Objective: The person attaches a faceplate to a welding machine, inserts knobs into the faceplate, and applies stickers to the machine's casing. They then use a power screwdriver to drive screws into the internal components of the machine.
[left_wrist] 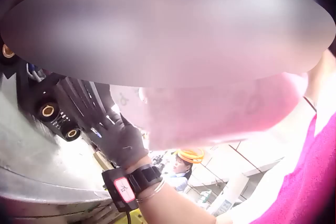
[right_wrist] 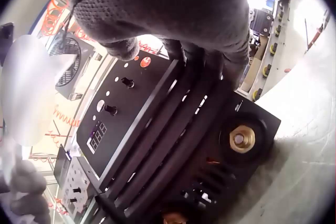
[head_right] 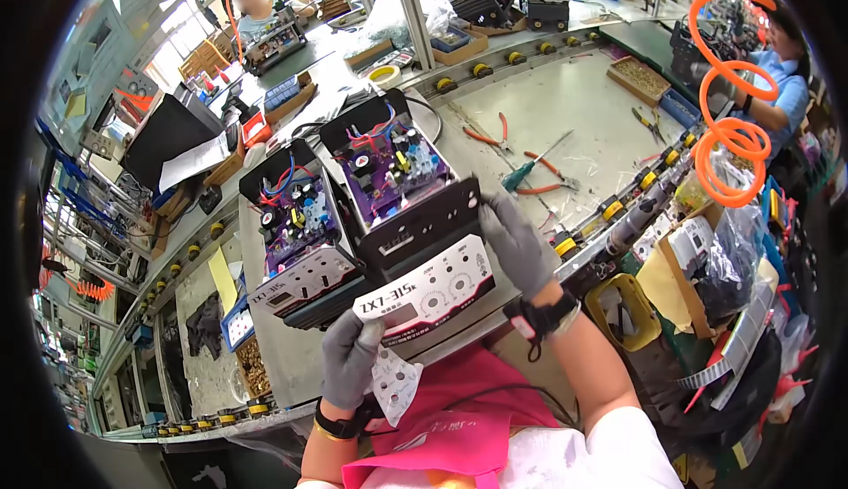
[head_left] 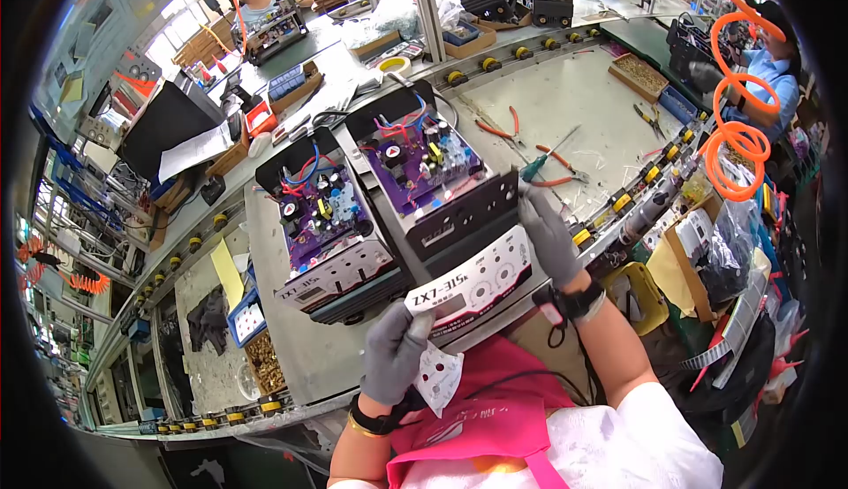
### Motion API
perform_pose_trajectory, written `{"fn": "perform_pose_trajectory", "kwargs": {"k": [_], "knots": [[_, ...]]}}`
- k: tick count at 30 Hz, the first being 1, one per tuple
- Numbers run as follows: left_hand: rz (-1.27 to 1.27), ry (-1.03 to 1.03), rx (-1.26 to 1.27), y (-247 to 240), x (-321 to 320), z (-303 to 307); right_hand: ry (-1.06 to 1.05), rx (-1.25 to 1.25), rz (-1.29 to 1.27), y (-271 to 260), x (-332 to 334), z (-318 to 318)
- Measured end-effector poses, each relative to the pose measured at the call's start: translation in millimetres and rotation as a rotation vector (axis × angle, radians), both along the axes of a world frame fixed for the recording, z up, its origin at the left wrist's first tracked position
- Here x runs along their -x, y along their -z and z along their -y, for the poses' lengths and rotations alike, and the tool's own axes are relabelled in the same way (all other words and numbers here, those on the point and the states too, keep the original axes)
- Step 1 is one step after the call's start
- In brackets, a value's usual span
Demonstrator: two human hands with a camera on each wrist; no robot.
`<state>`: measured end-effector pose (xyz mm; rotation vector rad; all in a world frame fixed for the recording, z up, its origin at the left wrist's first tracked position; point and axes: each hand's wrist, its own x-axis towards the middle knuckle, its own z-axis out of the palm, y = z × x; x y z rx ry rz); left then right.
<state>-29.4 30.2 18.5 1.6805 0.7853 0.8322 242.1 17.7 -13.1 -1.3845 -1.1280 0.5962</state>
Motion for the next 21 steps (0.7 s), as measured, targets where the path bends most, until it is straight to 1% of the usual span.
{"fn": "perform_pose_trajectory", "kwargs": {"k": [2,3,4,7,8,9,10,11,12,13,17,18,21], "knots": [[0.025,-0.023,-0.053,4.4,-5.1,-5.7,0.010,-0.088,-0.072,6.5,11.2,14.9],[0.031,-0.025,-0.032,3.8,-7.2,-7.8,0.017,-0.130,-0.108,9.9,15.4,22.1],[0.039,-0.029,-0.010,2.2,-9.4,-10.0,0.062,-0.161,-0.026,11.3,16.6,30.2],[0.031,-0.037,-0.013,3.6,-14.3,-17.0,0.042,-0.246,-0.078,13.0,11.1,50.9],[0.032,-0.037,-0.025,3.2,-16.8,-19.3,0.069,-0.238,-0.181,13.1,15.2,53.5],[0.033,-0.036,-0.037,3.0,-18.7,-21.4,0.038,-0.159,-0.177,8.0,16.6,54.4],[0.057,-0.054,0.010,3.7,-19.9,-23.1,0.008,-0.081,-0.173,-0.7,15.4,54.1],[0.030,-0.070,-0.059,7.3,-20.8,-26.8,-0.023,-0.004,-0.165,-6.6,14.0,51.6],[0.006,-0.089,-0.131,12.7,-21.2,-31.9,-0.017,-0.082,-0.226,-5.7,15.4,44.9],[-0.016,-0.110,-0.204,13.7,-23.0,-35.5,-0.007,-0.078,-0.200,-6.1,13.3,39.8],[-0.092,-0.220,-0.334,10.1,-27.6,-43.3,0.018,-0.093,-0.133,-7.1,9.3,22.7],[-0.098,-0.239,-0.281,8.6,-28.2,-44.4,0.027,-0.095,-0.112,-7.6,10.0,20.8],[-0.133,-0.245,-0.278,11.0,-27.5,-48.9,0.048,-0.094,-0.102,-6.1,11.7,18.6]]}}
